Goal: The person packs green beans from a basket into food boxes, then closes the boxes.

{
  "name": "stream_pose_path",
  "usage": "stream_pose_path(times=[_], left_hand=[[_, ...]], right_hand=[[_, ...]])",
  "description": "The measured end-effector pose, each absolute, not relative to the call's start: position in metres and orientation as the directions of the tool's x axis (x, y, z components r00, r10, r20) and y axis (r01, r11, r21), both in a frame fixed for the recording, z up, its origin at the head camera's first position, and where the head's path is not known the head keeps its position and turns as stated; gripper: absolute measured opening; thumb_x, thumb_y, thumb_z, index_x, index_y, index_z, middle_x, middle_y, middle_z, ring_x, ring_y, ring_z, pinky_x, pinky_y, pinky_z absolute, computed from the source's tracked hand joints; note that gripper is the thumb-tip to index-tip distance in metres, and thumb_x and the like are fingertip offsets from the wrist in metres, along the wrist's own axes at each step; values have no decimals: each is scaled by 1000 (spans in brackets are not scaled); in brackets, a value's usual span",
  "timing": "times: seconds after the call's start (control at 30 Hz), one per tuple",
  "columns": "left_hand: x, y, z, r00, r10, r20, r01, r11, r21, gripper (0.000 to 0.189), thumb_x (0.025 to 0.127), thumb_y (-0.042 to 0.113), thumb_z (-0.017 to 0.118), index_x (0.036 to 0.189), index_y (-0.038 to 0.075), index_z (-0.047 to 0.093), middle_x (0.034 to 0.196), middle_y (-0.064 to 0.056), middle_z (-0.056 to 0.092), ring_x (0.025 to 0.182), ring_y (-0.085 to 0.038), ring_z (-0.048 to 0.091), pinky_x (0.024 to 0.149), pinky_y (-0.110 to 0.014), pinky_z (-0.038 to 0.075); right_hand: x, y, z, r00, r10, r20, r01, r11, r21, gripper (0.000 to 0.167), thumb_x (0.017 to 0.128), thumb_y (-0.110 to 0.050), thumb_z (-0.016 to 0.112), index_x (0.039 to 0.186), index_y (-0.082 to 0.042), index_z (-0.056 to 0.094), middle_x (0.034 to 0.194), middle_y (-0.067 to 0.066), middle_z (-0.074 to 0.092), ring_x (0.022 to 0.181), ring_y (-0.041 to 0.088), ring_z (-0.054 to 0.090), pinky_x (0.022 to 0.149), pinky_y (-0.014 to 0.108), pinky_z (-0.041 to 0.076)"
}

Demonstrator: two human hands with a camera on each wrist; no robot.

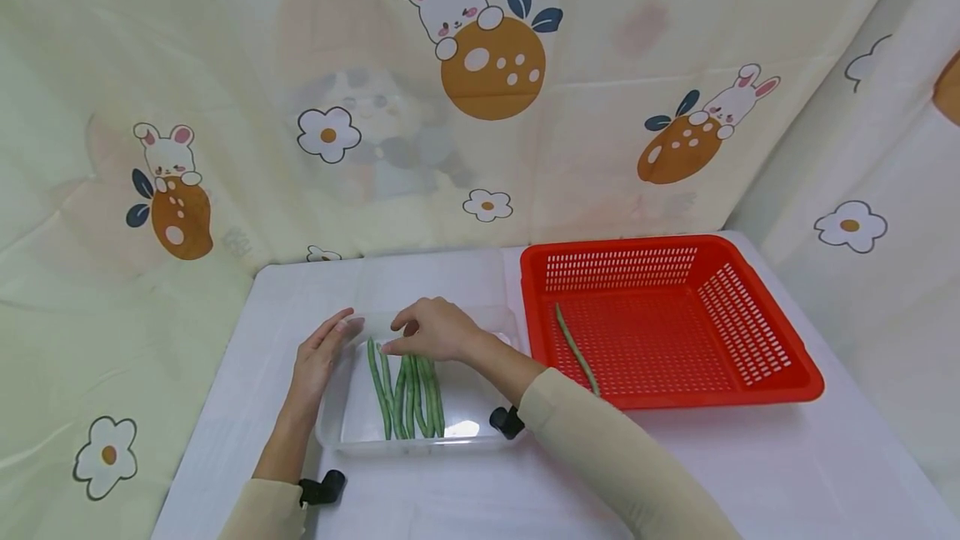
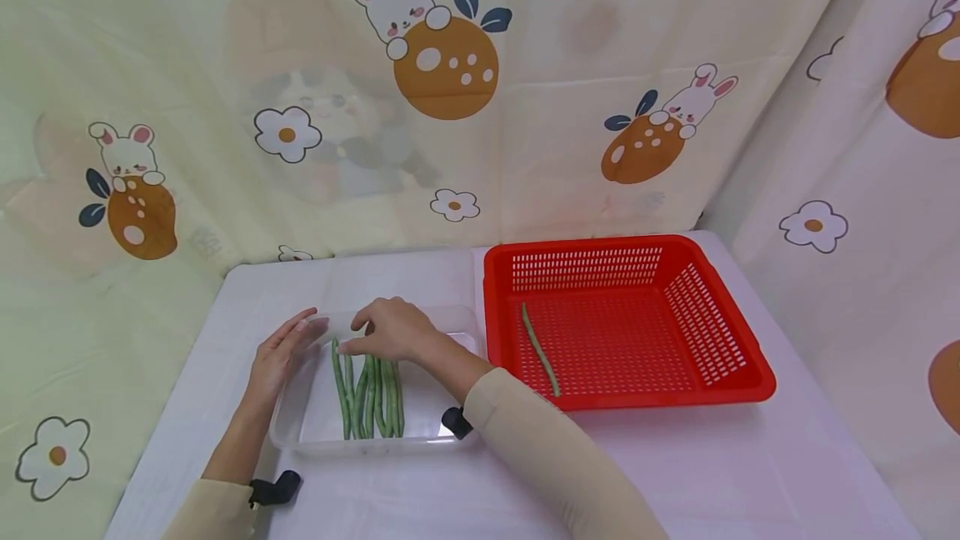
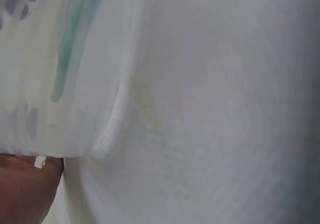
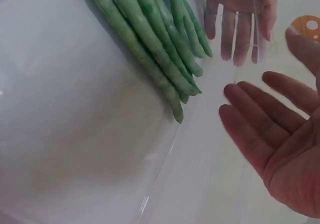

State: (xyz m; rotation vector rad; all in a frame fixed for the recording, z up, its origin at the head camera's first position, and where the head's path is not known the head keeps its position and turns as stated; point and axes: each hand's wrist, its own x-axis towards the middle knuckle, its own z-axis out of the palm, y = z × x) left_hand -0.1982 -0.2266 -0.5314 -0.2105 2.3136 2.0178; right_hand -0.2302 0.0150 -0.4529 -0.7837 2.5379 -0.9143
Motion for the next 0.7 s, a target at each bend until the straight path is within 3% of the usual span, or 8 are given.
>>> stream_pose_path(times=[0.27,0.7], left_hand=[[-198,-226,-532,-988,-62,-141,-148,131,980,48,111,43,48,153,20,52,153,-12,57,149,-23,47,130,-49,23],[-198,-228,-530,-987,-63,-146,-153,126,980,49,110,44,50,152,20,53,149,-6,61,144,-17,53,127,-41,30]], right_hand=[[-230,17,-442,-819,-572,-34,-379,585,-717,58,97,-49,71,146,-20,62,137,6,71,109,16,76,91,34,60],[-245,49,-423,-885,-465,3,-310,585,-750,51,98,-45,70,144,-24,64,141,1,68,110,16,73,87,34,59]])
